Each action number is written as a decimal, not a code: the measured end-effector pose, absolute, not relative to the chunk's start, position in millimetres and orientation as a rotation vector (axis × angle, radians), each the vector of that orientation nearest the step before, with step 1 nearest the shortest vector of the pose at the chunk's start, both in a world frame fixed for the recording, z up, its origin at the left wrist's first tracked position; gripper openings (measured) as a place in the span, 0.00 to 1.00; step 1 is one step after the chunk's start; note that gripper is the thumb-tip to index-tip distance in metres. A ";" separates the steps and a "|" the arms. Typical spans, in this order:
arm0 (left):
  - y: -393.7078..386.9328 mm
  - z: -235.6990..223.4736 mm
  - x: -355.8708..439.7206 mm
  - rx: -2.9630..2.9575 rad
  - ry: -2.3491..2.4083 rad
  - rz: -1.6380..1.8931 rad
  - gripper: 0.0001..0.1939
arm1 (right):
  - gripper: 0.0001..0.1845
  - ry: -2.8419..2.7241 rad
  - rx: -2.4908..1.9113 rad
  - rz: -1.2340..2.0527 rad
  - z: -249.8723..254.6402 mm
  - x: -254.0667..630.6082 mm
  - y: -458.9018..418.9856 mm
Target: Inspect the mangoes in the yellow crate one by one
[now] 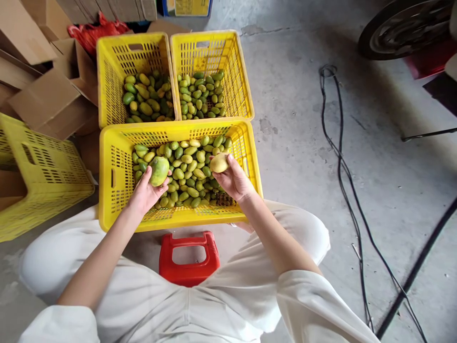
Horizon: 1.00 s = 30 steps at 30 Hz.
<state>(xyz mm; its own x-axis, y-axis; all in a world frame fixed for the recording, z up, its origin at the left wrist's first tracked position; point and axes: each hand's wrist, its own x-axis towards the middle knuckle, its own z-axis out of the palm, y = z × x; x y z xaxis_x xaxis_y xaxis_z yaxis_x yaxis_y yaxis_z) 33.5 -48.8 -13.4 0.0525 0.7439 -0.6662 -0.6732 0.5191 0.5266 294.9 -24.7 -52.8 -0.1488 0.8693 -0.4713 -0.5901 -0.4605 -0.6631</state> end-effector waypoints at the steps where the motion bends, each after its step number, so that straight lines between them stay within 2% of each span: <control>1: -49.7 -16.7 32.2 0.092 1.069 1.099 0.17 | 0.23 -0.354 -1.036 1.815 -51.1 294.5 -24.0; 10: -47.8 -20.8 27.0 0.052 1.129 1.155 0.22 | 0.21 -0.304 -1.011 1.973 -40.6 295.1 -20.4; 15: -47.4 -11.0 30.5 -0.048 1.136 1.148 0.18 | 0.13 -0.308 -0.964 1.960 -36.7 293.5 -21.9; 19: -50.1 -9.4 30.2 0.028 1.121 1.072 0.11 | 0.20 -0.350 -0.964 1.928 -39.5 293.4 -24.0; 24: -52.2 -10.7 26.8 0.065 1.079 1.015 0.12 | 0.20 -0.400 -1.039 1.823 -48.2 293.5 -26.8; 28: -53.9 -13.5 27.4 0.082 1.050 1.028 0.08 | 0.21 -0.359 -0.993 1.862 -46.8 294.5 -25.7; 30: -54.9 -15.0 28.4 0.126 1.033 1.048 0.10 | 0.22 -0.313 -0.994 1.899 -44.3 295.9 -24.3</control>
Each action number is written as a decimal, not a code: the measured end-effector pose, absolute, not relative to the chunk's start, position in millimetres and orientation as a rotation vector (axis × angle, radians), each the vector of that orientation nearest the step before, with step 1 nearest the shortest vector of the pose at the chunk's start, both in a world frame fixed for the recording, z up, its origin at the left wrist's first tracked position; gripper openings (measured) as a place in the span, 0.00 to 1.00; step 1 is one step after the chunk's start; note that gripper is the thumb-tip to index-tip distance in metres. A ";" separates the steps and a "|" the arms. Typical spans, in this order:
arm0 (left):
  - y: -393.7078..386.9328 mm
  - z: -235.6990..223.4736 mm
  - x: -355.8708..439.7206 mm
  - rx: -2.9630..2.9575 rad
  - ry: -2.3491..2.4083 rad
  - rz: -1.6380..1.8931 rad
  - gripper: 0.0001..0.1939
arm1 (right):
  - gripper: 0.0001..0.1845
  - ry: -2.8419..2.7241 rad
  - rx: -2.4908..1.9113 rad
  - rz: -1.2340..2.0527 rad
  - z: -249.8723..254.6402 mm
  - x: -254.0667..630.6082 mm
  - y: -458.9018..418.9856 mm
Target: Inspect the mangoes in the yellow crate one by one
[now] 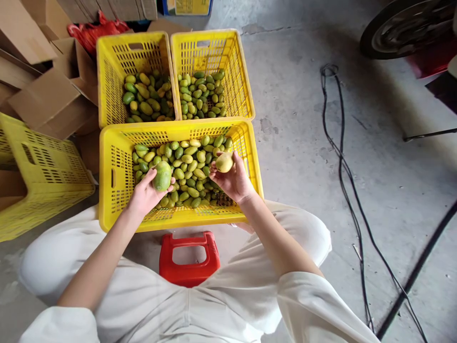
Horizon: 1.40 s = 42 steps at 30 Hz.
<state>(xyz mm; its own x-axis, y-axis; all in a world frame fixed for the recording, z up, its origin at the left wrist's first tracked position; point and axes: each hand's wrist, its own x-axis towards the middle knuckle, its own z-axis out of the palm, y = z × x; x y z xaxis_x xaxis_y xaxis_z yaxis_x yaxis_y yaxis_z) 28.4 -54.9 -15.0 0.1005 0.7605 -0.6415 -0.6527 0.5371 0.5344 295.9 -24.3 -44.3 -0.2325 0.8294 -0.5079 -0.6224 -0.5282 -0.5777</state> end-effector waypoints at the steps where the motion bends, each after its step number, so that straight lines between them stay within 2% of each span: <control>1: -55.3 -15.5 28.7 0.153 1.021 1.056 0.14 | 0.22 -0.293 -1.000 1.914 -43.1 296.6 -23.4; 5: -57.1 -15.7 27.5 0.279 0.985 1.035 0.33 | 0.20 -0.242 -1.024 1.947 -40.9 298.4 -20.6; 13: -61.8 -12.9 28.2 0.391 0.949 0.981 0.42 | 0.19 -0.241 -1.052 1.922 -38.8 296.3 -19.9; 17: -62.1 -12.0 29.9 0.413 0.954 0.956 0.41 | 0.20 -0.323 -1.080 1.862 -37.3 295.2 -20.9; 20: -60.8 -11.9 31.2 0.415 0.970 0.946 0.35 | 0.23 -0.372 -1.098 1.856 -36.3 295.1 -21.6; 23: -59.8 -12.2 32.9 0.402 0.990 0.978 0.30 | 0.21 -0.371 -1.086 1.908 -35.0 295.8 -22.1; 28: -60.3 -14.6 34.1 0.422 0.990 1.031 0.28 | 0.17 -0.359 -1.013 1.950 -33.0 296.0 -21.8; 34: -59.4 -19.3 32.0 0.446 1.000 1.050 0.23 | 0.17 -0.368 -1.019 1.920 -31.5 293.7 -22.0; 42: -58.4 -24.6 25.5 0.474 0.982 1.039 0.32 | 0.21 -0.336 -0.954 1.953 -39.0 295.6 -23.3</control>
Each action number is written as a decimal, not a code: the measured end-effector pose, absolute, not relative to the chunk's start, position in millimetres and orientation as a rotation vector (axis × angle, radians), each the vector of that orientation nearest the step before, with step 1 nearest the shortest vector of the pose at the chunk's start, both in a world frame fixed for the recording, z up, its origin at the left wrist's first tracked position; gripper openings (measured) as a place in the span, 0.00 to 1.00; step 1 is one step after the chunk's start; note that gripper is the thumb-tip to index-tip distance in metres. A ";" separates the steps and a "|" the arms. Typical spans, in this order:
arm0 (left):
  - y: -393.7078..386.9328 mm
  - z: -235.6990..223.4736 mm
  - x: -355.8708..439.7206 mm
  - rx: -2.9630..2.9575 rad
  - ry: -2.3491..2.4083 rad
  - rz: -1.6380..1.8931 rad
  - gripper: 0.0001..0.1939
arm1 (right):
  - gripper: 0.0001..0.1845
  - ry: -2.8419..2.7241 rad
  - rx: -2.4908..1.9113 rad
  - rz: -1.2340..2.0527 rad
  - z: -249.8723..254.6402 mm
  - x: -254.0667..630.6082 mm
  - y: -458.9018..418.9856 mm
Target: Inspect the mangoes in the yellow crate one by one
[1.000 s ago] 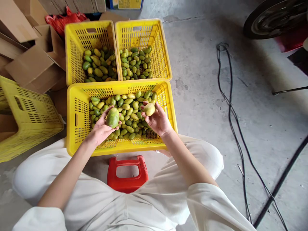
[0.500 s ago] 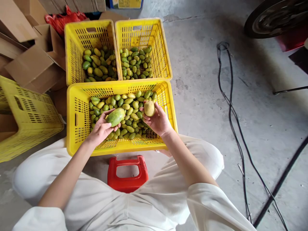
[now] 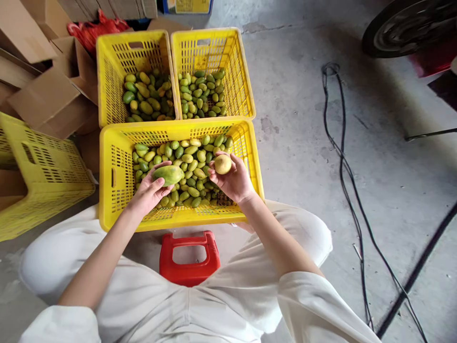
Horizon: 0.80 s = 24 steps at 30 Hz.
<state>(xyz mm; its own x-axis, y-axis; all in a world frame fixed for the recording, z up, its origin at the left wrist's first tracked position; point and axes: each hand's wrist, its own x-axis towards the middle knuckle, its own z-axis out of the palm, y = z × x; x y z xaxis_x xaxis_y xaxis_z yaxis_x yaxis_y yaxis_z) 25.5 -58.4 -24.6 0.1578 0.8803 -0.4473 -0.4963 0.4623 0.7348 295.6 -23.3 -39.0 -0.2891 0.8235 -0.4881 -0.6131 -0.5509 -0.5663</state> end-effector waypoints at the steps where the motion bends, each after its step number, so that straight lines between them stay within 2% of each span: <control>1: -58.7 -26.7 24.8 0.475 0.986 1.053 0.33 | 0.21 -0.342 -0.942 1.933 -40.4 296.1 -23.0; 6: -60.4 -39.6 21.4 0.404 0.985 1.123 0.39 | 0.29 -0.360 -0.945 1.820 -48.4 295.6 -24.1; 8: -60.1 -43.2 20.8 0.321 1.019 1.188 0.35 | 0.30 -0.374 -1.000 1.809 -51.8 294.9 -25.4; 11: -57.8 -44.2 21.7 0.183 1.090 1.257 0.21 | 0.27 -0.392 -1.057 1.851 -54.0 294.5 -26.3; 12: -56.9 -43.2 22.3 0.148 1.093 1.252 0.20 | 0.25 -0.386 -1.057 1.883 -53.6 294.5 -26.1; 15: -54.3 -37.6 24.5 0.100 1.051 1.182 0.27 | 0.20 -0.351 -1.014 2.001 -50.6 294.7 -24.9; 18: -52.9 -30.0 26.1 0.083 1.033 1.071 0.28 | 0.19 -0.353 -0.974 2.045 -48.6 295.1 -23.5; 24: -52.8 -19.5 27.4 0.040 1.001 1.048 0.16 | 0.21 -0.403 -0.939 2.006 -47.4 294.9 -23.4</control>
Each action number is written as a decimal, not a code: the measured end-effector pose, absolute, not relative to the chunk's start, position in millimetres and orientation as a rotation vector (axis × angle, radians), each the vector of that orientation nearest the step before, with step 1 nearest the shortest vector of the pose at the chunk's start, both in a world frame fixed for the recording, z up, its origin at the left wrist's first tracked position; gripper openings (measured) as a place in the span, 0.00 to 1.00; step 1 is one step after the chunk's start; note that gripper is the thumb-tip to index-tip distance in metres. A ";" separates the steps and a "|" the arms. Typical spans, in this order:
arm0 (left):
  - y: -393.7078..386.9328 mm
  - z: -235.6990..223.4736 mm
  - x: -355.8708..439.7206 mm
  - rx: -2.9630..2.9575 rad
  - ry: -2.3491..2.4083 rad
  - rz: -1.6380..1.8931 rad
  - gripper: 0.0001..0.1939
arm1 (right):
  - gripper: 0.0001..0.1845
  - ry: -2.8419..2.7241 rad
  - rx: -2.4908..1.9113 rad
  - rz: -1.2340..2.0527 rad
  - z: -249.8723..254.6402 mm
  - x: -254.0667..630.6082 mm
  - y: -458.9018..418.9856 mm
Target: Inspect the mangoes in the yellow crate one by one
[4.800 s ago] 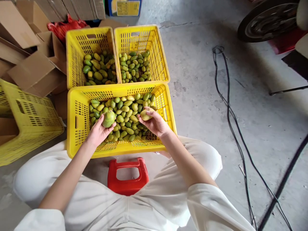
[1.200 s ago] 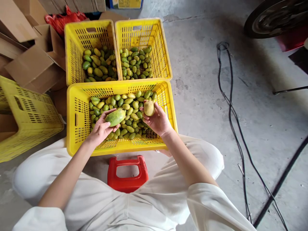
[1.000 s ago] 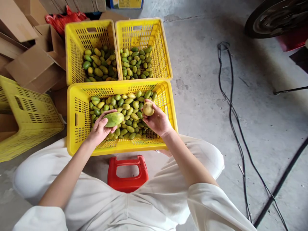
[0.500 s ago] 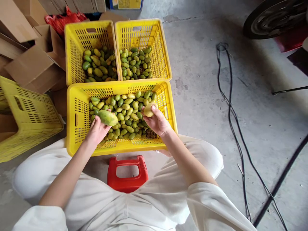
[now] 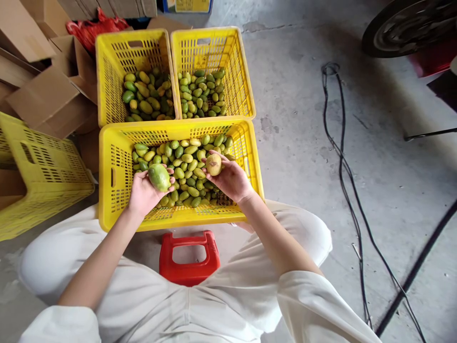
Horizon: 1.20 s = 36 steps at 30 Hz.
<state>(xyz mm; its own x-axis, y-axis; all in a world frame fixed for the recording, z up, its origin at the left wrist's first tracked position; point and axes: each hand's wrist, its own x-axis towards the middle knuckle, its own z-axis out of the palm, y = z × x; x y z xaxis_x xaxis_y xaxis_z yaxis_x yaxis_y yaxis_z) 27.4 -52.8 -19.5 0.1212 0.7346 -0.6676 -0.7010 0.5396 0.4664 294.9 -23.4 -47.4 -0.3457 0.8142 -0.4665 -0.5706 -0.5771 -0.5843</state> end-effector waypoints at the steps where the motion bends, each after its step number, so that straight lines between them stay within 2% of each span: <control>1: -53.0 -19.1 27.2 0.031 1.009 1.073 0.14 | 0.22 -0.405 -0.937 2.011 -46.4 294.4 -24.1; 6: -55.1 -20.0 23.9 0.112 1.008 1.150 0.15 | 0.29 -0.354 -0.995 1.995 -41.8 292.3 -28.9; 10: -57.3 -20.3 22.4 0.227 0.917 1.137 0.24 | 0.34 -0.268 -1.028 1.961 -42.5 292.9 -29.3; 16: -57.3 -20.7 23.5 0.355 0.926 1.057 0.32 | 0.33 -0.440 -0.998 2.052 -43.7 294.0 -27.5; 22: -59.3 -26.0 23.4 0.414 0.905 0.972 0.26 | 0.19 -0.452 -0.902 2.042 -37.7 295.5 -26.7; 27: -58.8 -20.7 25.3 0.301 0.930 0.988 0.24 | 0.30 -0.472 -0.902 2.042 -34.0 293.1 -27.4; 33: -61.0 -21.0 26.2 0.307 0.989 0.998 0.34 | 0.31 -0.514 -0.966 2.022 -38.1 290.8 -32.1; 36: -62.6 -27.4 26.5 0.329 0.982 1.027 0.35 | 0.27 -0.459 -0.969 2.016 -40.8 291.8 -32.0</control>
<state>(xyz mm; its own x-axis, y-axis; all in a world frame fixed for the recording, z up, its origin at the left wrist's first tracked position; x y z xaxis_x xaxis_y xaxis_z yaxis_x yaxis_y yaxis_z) 26.5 -62.6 -27.4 0.1571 0.8344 -0.5282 -0.5651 0.5146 0.6449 291.8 -32.0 -40.8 -0.3555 0.8092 -0.4678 -0.5271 -0.5869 -0.6146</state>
